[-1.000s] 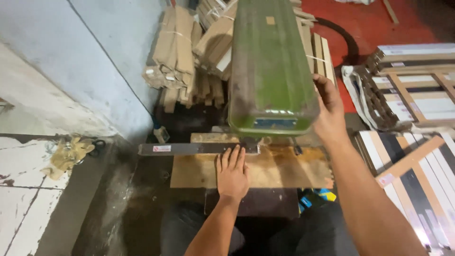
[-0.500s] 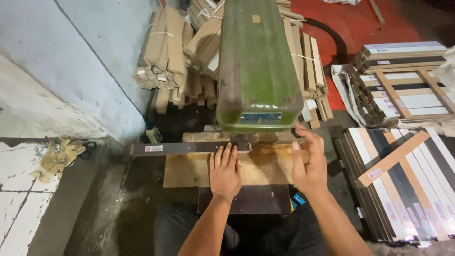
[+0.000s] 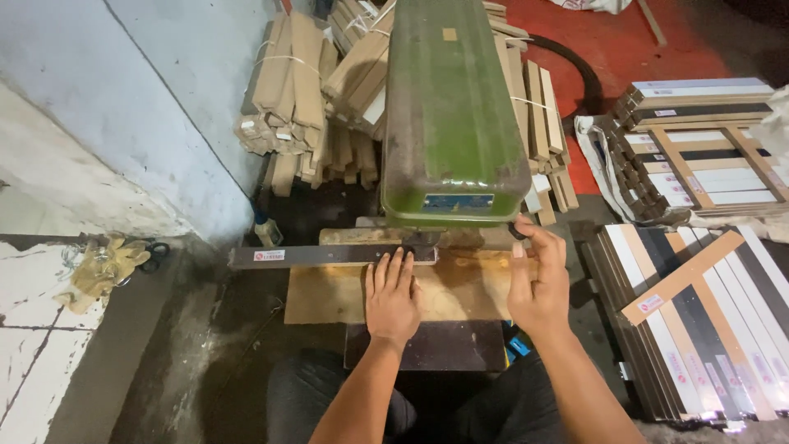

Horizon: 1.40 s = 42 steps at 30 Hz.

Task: Cutting long material strips into smaller pieces using a stationary cutting machine in a warehouse setting.

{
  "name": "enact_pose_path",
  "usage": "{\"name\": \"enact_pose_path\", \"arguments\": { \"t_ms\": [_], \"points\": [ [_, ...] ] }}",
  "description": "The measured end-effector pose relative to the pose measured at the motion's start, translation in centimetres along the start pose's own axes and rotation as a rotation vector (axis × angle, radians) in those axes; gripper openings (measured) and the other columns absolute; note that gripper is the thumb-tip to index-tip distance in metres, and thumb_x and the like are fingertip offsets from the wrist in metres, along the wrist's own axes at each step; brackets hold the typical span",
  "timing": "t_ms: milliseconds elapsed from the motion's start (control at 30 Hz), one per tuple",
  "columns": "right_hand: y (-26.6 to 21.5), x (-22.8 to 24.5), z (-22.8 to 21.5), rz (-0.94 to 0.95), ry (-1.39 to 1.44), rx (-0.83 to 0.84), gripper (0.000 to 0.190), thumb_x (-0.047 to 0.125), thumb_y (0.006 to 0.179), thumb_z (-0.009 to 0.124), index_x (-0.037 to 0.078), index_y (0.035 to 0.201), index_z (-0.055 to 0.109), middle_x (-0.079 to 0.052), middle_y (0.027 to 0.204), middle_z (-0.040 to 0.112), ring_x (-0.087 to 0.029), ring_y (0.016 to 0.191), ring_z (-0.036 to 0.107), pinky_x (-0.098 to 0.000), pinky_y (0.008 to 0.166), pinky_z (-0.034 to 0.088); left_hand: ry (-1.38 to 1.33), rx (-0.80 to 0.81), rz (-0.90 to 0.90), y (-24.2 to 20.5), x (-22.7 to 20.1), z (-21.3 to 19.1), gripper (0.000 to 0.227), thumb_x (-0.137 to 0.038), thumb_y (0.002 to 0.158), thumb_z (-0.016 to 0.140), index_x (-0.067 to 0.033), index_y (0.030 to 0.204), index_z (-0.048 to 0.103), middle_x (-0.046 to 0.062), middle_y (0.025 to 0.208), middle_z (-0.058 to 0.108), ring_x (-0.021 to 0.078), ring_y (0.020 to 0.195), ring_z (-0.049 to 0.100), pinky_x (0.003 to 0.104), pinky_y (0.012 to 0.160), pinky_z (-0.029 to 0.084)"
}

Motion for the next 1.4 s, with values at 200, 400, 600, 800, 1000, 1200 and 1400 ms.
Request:
{"name": "enact_pose_path", "arguments": {
  "t_ms": [200, 400, 600, 800, 1000, 1200, 1400],
  "points": [
    [0.5, -0.6, -0.4, -0.058, -0.021, -0.066, 0.017, 0.006, 0.108, 0.054, 0.001, 0.122, 0.06, -0.012, 0.12, 0.058, -0.037, 0.129, 0.06, -0.0372, 0.1, 0.05, -0.006, 0.01, -0.016, 0.0, 0.1, 0.0, 0.048, -0.024, 0.099, 0.052, -0.0159, 0.147, 0.055, 0.005, 0.148, 0.055, 0.0284, 0.141, 0.044, 0.052, 0.122, 0.021],
    [2.6, -1.2, -0.9, -0.161, -0.143, -0.099, 0.015, 0.007, 0.108, 0.058, 0.002, 0.12, 0.066, -0.012, 0.116, 0.064, -0.035, 0.118, 0.063, -0.0377, 0.094, 0.051, 0.011, 0.006, -0.01, 0.1, -0.2, -0.2, 0.046, -0.023, 0.1, 0.053, -0.0143, 0.145, 0.058, 0.006, 0.144, 0.058, 0.0287, 0.14, 0.045, 0.053, 0.122, 0.023],
    [6.2, 1.1, -0.4, -0.153, 0.0, -0.154, 0.02, -0.004, 0.108, 0.051, -0.006, 0.128, 0.055, -0.024, 0.117, 0.054, -0.042, 0.11, 0.061, -0.051, 0.09, 0.055, -0.02, 0.053, 0.006, 0.1, 0.0, 0.1, 0.048, -0.019, 0.098, 0.054, -0.0103, 0.145, 0.056, 0.009, 0.147, 0.055, 0.0312, 0.141, 0.043, 0.054, 0.122, 0.021],
    [10.2, -0.1, 0.6, -0.158, 0.061, -0.226, 0.009, -0.006, 0.11, 0.059, 0.0, 0.116, 0.061, -0.017, 0.108, 0.057, -0.031, 0.095, 0.061, -0.0432, 0.073, 0.055, -0.05, 0.051, 0.005, 0.2, 0.0, -0.2, 0.049, -0.016, 0.096, 0.056, -0.0094, 0.144, 0.058, 0.011, 0.145, 0.057, 0.033, 0.141, 0.044, 0.055, 0.122, 0.021],
    [10.7, -1.3, 1.7, 0.042, 0.059, -0.157, 0.038, 0.005, 0.099, 0.066, 0.013, 0.136, 0.066, -0.017, 0.114, 0.06, -0.036, 0.114, 0.061, -0.0496, 0.106, 0.044, -0.066, 0.07, 0.004, 0.5, 0.1, -0.3, 0.05, -0.016, 0.093, 0.056, -0.0075, 0.142, 0.059, 0.012, 0.145, 0.057, 0.0335, 0.141, 0.043, 0.056, 0.122, 0.019],
    [10.1, -1.0, 2.1, 0.434, 0.067, -0.023, 0.044, 0.016, 0.098, 0.054, 0.006, 0.141, 0.057, -0.021, 0.119, 0.057, -0.035, 0.119, 0.058, -0.0499, 0.111, 0.038, -0.051, 0.071, 0.024, 0.3, 0.2, 0.2, 0.052, -0.016, 0.09, 0.061, -0.0078, 0.141, 0.06, 0.012, 0.143, 0.058, 0.0349, 0.139, 0.045, 0.058, 0.122, 0.02],
    [6.7, -5.7, 1.6, 0.932, 0.054, 0.177, 0.047, 0.041, 0.104, 0.045, 0.012, 0.14, 0.056, -0.018, 0.138, 0.061, -0.034, 0.132, 0.059, -0.0477, 0.112, 0.039, -0.045, 0.093, -0.007, 0.3, 0.4, 0.4, 0.052, -0.014, 0.091, 0.059, -0.0104, 0.143, 0.059, 0.009, 0.145, 0.057, 0.0306, 0.141, 0.043, 0.055, 0.124, 0.017]
  ]
}}
Point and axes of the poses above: each hand's wrist, its own y-axis towards the middle knuckle, its own z-axis out of the palm, x = y × z, the point moved 7 cm from there along y, towards the middle knuckle
